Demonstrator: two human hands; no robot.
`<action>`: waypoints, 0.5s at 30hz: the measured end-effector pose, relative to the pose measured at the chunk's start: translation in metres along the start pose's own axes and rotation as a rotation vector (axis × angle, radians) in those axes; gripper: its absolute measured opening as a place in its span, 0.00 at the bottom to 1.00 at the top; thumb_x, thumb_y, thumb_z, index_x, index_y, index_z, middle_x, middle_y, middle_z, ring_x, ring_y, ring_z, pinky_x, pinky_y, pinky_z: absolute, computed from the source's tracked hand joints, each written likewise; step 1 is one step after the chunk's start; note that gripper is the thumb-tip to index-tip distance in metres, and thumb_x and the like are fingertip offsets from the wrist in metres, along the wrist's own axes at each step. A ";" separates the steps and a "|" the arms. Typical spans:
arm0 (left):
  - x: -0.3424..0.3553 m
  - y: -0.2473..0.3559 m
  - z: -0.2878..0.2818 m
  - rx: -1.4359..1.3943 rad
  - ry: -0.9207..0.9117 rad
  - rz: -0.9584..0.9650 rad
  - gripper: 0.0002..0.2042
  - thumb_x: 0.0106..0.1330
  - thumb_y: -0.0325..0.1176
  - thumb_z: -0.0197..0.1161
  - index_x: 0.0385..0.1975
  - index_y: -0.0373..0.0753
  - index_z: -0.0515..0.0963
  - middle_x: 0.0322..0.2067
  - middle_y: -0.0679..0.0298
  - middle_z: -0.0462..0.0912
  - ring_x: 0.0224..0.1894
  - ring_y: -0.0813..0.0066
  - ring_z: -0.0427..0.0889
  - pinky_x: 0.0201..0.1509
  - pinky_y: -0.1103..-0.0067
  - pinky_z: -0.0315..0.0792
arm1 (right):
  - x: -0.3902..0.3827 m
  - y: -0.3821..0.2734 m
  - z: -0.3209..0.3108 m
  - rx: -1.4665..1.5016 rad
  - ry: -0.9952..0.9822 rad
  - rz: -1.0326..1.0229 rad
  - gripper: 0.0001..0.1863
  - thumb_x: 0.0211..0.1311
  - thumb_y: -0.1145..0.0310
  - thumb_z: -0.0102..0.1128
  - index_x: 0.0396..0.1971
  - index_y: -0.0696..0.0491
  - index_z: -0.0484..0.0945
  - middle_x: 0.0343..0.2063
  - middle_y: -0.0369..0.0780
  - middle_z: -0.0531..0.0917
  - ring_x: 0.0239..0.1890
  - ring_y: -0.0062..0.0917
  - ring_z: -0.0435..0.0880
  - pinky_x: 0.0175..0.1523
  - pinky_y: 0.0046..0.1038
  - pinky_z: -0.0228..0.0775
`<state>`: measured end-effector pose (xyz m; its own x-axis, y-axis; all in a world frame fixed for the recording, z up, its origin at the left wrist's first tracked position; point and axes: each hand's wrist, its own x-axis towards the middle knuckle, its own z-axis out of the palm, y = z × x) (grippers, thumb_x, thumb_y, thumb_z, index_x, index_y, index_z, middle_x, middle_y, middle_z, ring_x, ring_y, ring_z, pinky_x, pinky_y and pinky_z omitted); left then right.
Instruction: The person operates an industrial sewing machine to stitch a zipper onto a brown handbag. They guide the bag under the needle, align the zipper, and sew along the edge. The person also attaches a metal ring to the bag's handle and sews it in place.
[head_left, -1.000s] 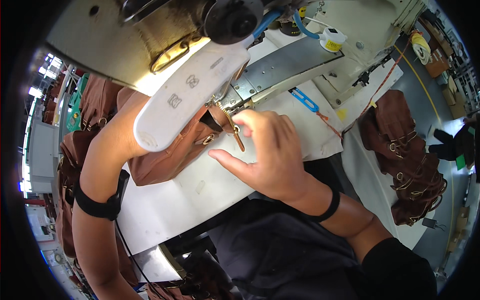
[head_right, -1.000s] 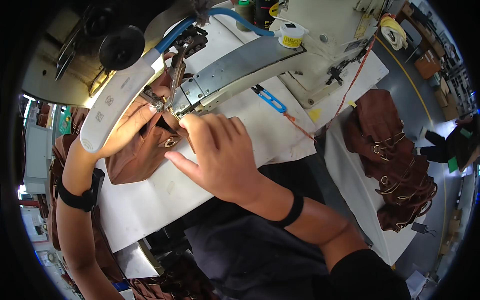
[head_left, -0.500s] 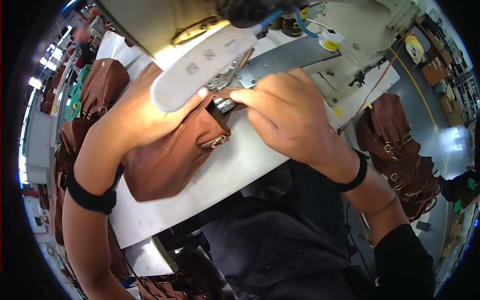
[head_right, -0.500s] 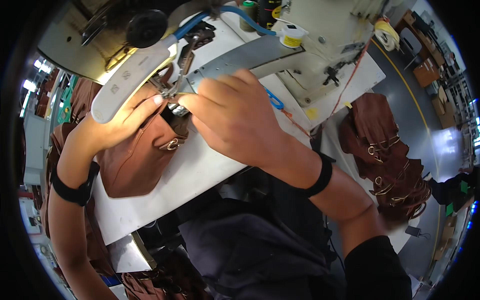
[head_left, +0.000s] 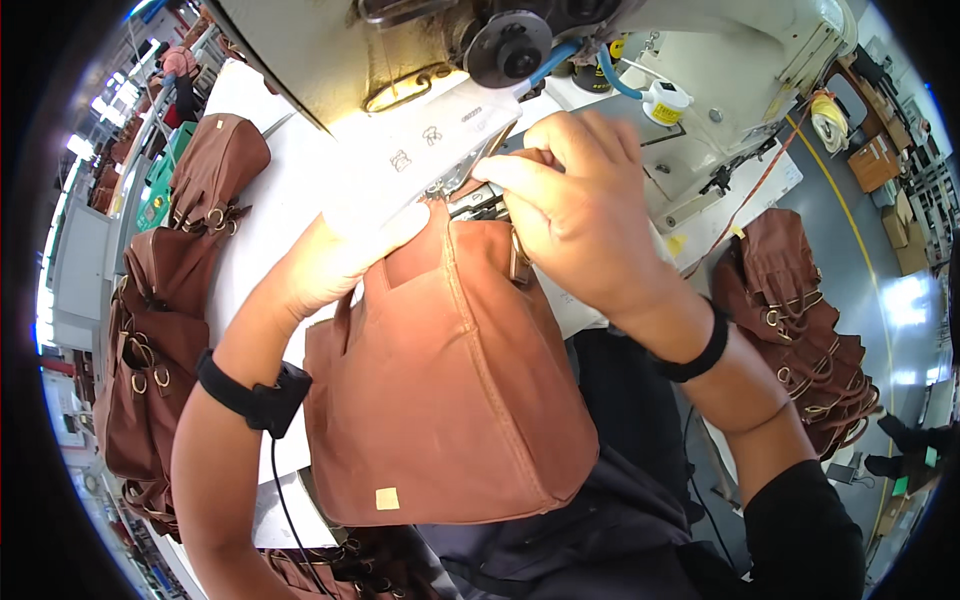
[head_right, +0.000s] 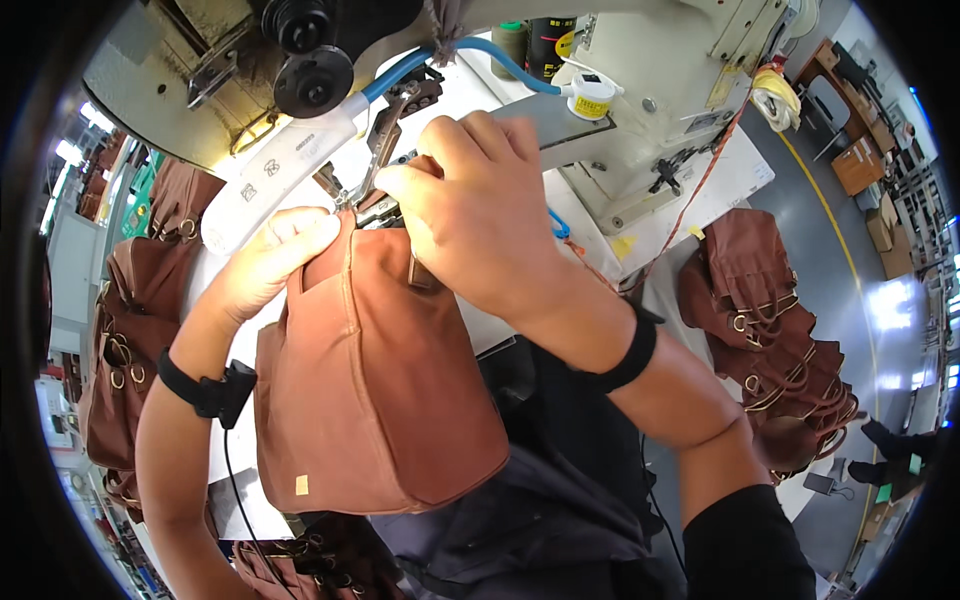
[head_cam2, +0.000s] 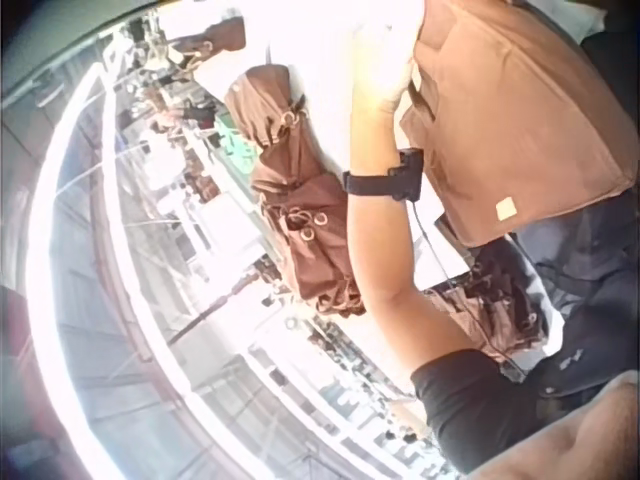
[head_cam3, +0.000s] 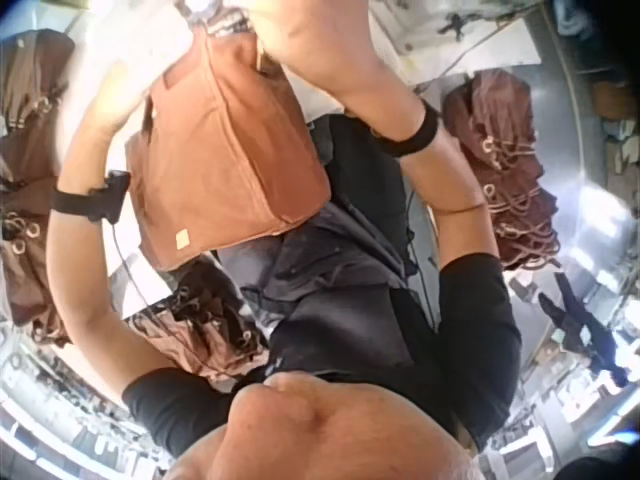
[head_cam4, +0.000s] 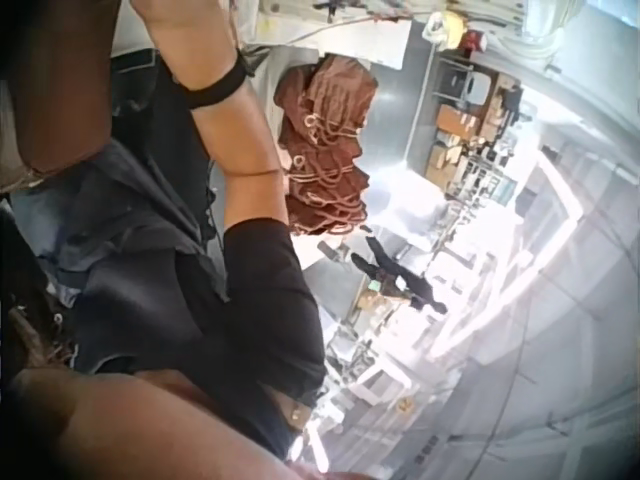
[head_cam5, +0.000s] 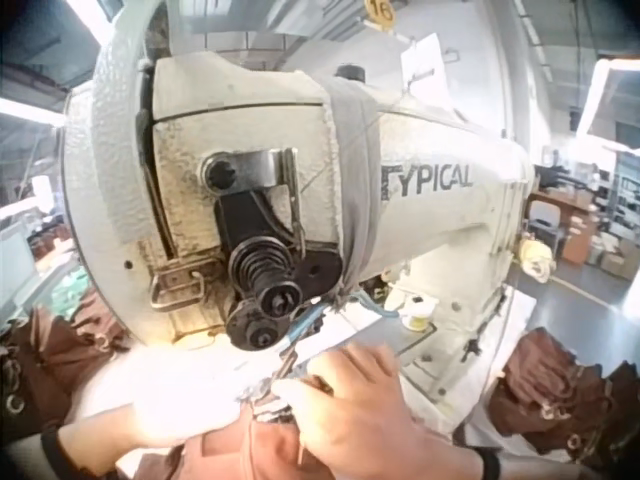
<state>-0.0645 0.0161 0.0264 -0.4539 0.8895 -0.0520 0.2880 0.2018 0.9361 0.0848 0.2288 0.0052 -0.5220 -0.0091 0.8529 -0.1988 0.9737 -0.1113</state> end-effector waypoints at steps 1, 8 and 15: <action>0.000 0.001 -0.001 -0.025 -0.006 -0.024 0.12 0.79 0.44 0.62 0.39 0.42 0.83 0.35 0.78 0.80 0.38 0.88 0.73 0.45 0.84 0.68 | -0.001 0.000 0.003 0.033 0.040 0.017 0.12 0.48 0.73 0.69 0.35 0.46 0.90 0.31 0.31 0.76 0.39 0.28 0.76 0.51 0.34 0.63; -0.001 0.027 -0.013 -0.001 -0.074 -0.119 0.17 0.76 0.34 0.65 0.61 0.34 0.81 0.56 0.65 0.85 0.57 0.78 0.80 0.66 0.76 0.72 | -0.020 0.007 0.006 0.211 0.063 0.010 0.18 0.49 0.76 0.71 0.43 0.48 0.90 0.39 0.32 0.79 0.44 0.30 0.78 0.53 0.35 0.67; 0.007 -0.005 -0.004 -0.175 -0.050 0.097 0.17 0.76 0.32 0.65 0.61 0.33 0.81 0.56 0.65 0.86 0.59 0.79 0.80 0.68 0.76 0.71 | -0.018 0.016 -0.004 0.062 0.026 -0.196 0.21 0.48 0.74 0.72 0.46 0.47 0.90 0.47 0.37 0.80 0.51 0.32 0.80 0.58 0.38 0.67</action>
<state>-0.0721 0.0194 0.0231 -0.3872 0.9216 0.0283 0.1753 0.0434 0.9836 0.0941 0.2457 -0.0098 -0.4469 -0.1903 0.8741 -0.3458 0.9379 0.0273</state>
